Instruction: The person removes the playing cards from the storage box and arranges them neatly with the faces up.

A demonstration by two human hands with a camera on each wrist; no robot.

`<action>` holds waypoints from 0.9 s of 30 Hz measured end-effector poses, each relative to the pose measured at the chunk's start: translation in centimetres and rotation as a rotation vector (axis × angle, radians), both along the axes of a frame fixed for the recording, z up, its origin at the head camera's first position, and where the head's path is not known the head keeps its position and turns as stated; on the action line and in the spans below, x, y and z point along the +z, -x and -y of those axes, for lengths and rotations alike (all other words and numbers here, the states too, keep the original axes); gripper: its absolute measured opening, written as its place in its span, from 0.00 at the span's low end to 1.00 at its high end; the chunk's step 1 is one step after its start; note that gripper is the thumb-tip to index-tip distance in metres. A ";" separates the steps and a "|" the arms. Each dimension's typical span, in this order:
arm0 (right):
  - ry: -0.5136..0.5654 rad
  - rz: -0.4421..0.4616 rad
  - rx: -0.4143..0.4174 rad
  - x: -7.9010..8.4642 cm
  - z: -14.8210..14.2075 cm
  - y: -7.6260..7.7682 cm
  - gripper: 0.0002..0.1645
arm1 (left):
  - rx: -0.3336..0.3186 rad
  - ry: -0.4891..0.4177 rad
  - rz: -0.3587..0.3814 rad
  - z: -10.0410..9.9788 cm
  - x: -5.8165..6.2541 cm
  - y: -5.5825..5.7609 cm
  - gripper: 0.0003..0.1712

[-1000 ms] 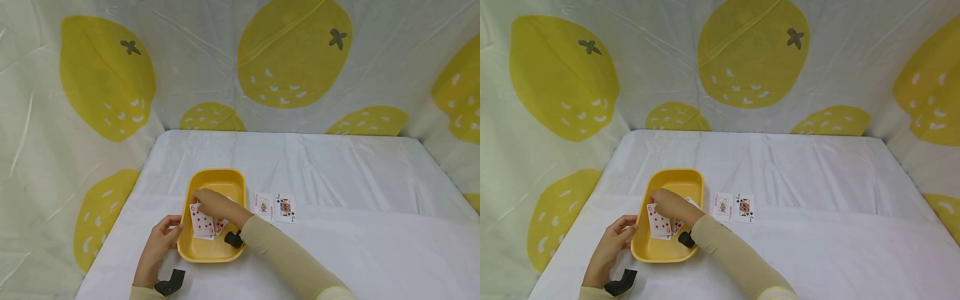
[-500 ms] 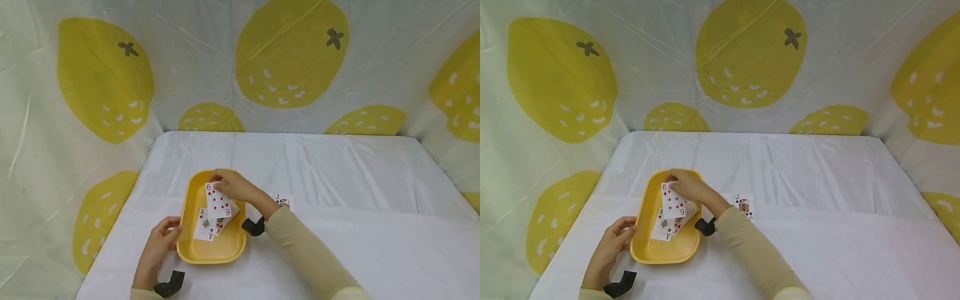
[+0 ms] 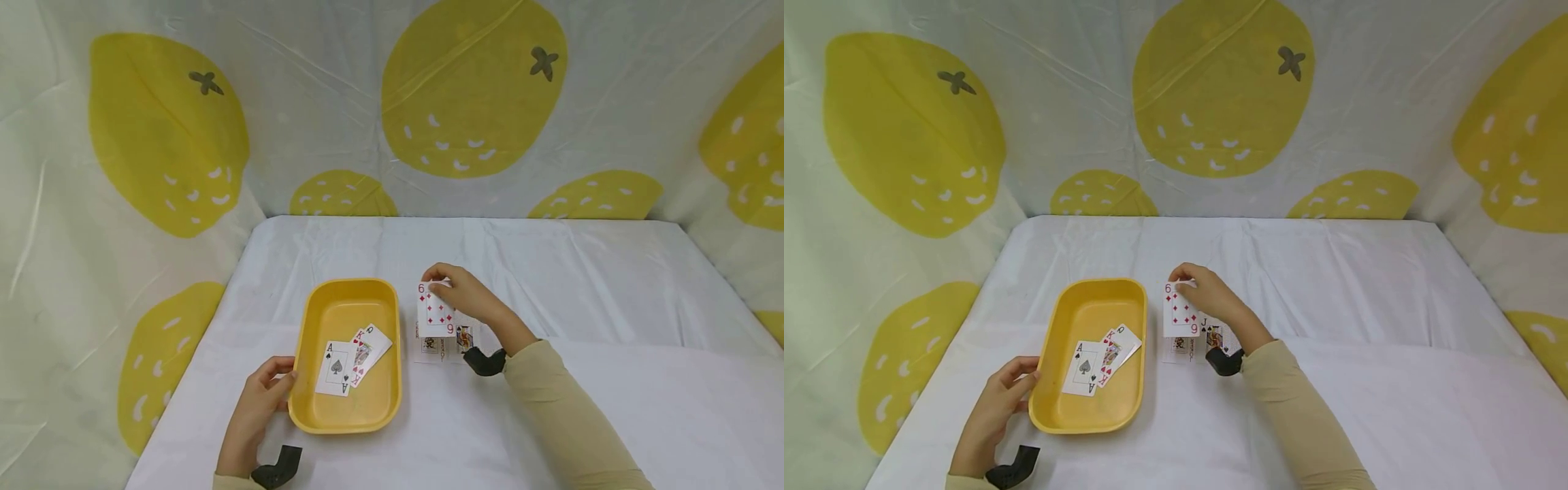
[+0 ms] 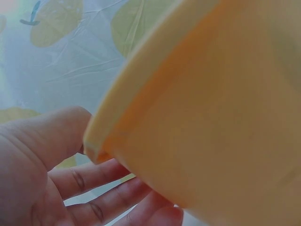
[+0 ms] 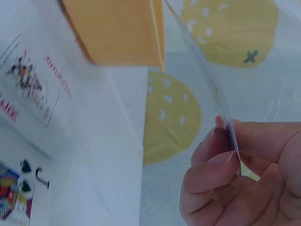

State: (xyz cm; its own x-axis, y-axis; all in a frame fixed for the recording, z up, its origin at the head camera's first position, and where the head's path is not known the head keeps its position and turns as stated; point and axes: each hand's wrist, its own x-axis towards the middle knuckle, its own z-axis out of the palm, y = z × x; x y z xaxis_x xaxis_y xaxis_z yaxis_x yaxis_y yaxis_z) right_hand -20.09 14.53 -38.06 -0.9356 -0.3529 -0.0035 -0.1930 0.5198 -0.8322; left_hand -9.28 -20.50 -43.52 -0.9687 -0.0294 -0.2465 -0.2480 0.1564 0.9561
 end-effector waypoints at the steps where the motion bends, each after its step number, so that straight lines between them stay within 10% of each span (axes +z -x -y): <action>1: -0.010 0.012 -0.013 -0.1 -0.8 -0.1 0.08 | 0.001 0.001 -0.001 0.0 0.0 0.0 0.16; 15: -0.150 0.113 -0.122 -3.9 -8.8 -2.7 0.08 | 0.002 0.000 -0.009 0.1 -0.1 0.0 0.16; 27: -0.296 0.087 -0.168 -5.9 -9.8 -3.3 0.04 | 0.010 0.000 -0.004 0.1 -0.1 0.0 0.15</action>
State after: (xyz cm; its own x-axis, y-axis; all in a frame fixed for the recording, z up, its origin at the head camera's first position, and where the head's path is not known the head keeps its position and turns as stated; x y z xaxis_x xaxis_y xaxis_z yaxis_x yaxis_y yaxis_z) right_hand -16.84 24.36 -43.97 -0.9723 -0.1657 -0.1649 -0.0192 0.7596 -0.6501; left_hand -9.30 -20.57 -43.63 -0.9692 -0.0395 -0.2429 -0.2461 0.1543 0.9569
